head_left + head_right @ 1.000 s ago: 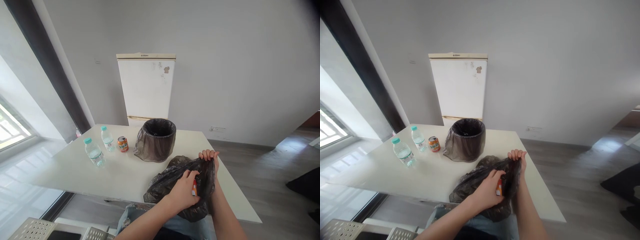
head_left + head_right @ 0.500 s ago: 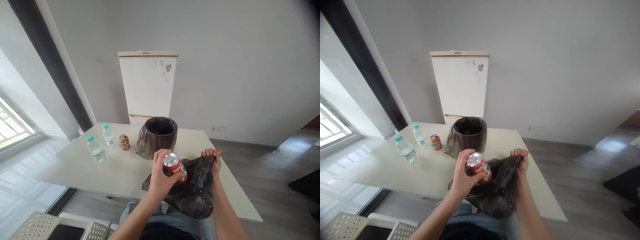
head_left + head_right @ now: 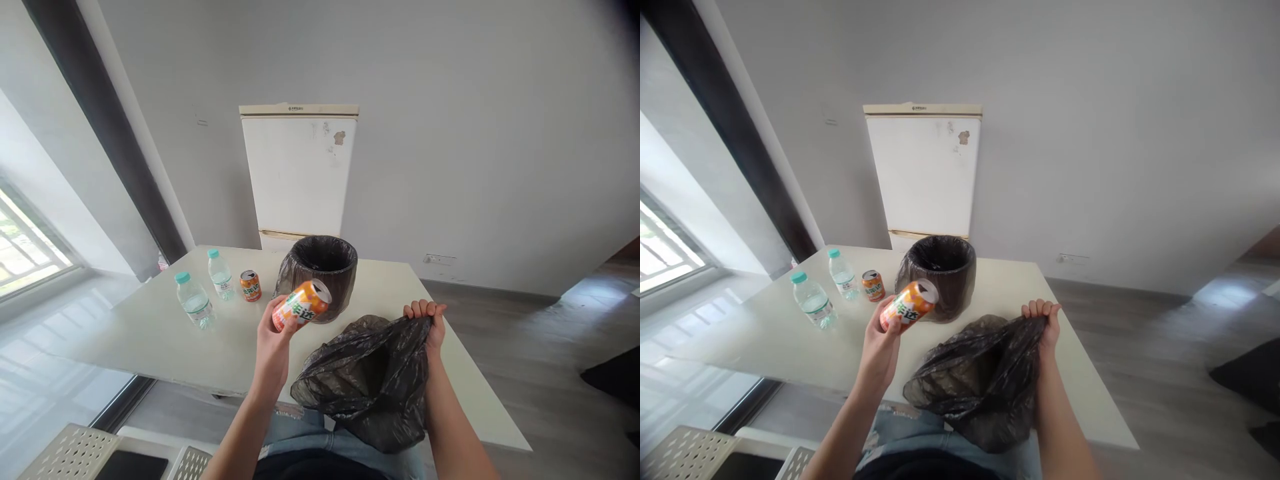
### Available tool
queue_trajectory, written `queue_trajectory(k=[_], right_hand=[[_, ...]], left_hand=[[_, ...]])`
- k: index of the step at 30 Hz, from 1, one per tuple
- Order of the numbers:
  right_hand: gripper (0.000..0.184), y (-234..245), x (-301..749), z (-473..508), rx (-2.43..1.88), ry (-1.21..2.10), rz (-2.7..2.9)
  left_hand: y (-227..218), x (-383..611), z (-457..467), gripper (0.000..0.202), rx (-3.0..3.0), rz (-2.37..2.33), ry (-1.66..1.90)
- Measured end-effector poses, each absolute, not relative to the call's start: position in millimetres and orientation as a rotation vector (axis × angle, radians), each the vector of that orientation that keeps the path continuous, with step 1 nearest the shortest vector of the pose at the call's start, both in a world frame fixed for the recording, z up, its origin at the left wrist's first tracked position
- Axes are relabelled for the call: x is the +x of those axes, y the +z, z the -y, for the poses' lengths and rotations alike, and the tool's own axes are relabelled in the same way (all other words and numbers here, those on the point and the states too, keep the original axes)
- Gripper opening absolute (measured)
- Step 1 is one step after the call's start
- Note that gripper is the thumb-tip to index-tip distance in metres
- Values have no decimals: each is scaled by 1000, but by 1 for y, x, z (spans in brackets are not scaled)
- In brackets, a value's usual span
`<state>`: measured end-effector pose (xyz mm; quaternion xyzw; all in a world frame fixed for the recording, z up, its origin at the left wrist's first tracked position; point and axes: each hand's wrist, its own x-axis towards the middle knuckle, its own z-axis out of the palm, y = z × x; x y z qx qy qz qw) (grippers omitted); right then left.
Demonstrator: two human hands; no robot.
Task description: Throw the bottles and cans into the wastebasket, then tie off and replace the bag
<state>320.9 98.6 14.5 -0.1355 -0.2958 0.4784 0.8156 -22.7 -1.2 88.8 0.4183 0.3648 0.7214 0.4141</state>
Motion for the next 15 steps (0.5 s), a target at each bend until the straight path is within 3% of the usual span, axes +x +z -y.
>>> queue_trajectory(k=[6,11,15], right_hand=[[52,11,323,-100,-261,1055,613],[52,10,323,-100,-277,1048,633],[53,11,322,-100,-303,1045,637]], left_hand=[[75,-58,-6,75,1101,-1091,1778],[55,-113,-16,61,1219,-1888,1701],[26,-160,-24,80,1177,-2327,1582]])
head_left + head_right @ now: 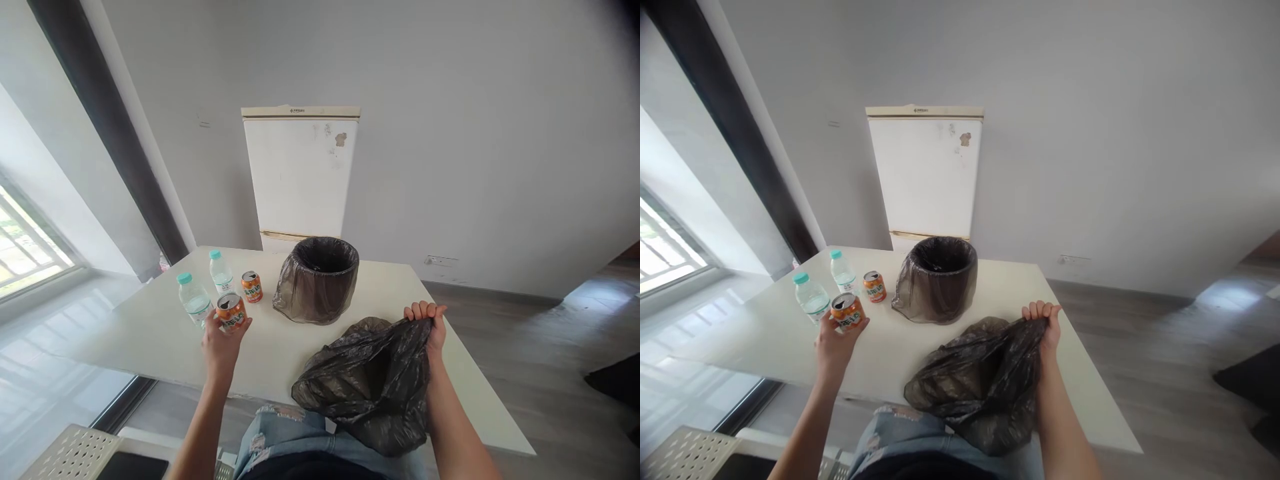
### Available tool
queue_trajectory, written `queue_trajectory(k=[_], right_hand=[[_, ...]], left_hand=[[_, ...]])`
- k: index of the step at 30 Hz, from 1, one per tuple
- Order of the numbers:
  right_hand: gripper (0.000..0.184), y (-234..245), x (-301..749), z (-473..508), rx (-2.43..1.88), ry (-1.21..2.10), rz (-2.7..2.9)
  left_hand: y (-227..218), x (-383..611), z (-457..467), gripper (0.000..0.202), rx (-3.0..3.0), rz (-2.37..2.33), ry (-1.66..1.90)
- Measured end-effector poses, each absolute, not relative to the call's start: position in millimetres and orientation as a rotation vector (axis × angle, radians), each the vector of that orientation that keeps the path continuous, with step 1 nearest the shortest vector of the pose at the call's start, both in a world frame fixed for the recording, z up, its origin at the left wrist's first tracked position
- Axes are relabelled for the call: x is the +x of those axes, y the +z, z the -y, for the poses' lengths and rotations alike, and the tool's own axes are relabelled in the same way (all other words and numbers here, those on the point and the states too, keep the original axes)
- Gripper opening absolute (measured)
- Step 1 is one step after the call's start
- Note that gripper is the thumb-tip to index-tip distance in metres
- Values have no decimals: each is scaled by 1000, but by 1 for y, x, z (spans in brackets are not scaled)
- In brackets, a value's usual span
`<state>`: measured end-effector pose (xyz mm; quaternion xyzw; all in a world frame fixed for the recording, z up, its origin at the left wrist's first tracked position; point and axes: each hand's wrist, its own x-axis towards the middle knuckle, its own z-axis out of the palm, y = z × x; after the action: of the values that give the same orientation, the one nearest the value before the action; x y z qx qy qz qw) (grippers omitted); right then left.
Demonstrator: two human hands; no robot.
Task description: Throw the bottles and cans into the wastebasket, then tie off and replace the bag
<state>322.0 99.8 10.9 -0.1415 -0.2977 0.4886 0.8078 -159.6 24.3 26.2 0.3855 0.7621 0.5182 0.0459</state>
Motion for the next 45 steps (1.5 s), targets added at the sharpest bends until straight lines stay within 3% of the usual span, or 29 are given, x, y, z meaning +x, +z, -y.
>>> queue_trajectory(k=[2,7,20,29,35,42,45], right_hand=[[54,11,322,-100,-322,1036,645],[56,11,322,-101,-323,1036,647],[59,15,319,-97,-397,986,672],[57,16,319,-97,-372,998,661],[58,15,320,-98,-384,990,674],[58,15,321,-99,-382,985,694],[59,16,320,-99,-388,974,696]], left_hand=[[10,-175,-28,86,1114,-2388,1506],[-16,-186,-36,79,1158,-2371,1354],[-16,-180,-44,52,1191,-2323,1477],[-5,-151,-29,84,1243,-2496,1565],[17,-94,0,34,1567,-2302,1837],[25,-47,19,12,1905,-1861,1768],[19,-34,22,23,1909,-1714,1499]])
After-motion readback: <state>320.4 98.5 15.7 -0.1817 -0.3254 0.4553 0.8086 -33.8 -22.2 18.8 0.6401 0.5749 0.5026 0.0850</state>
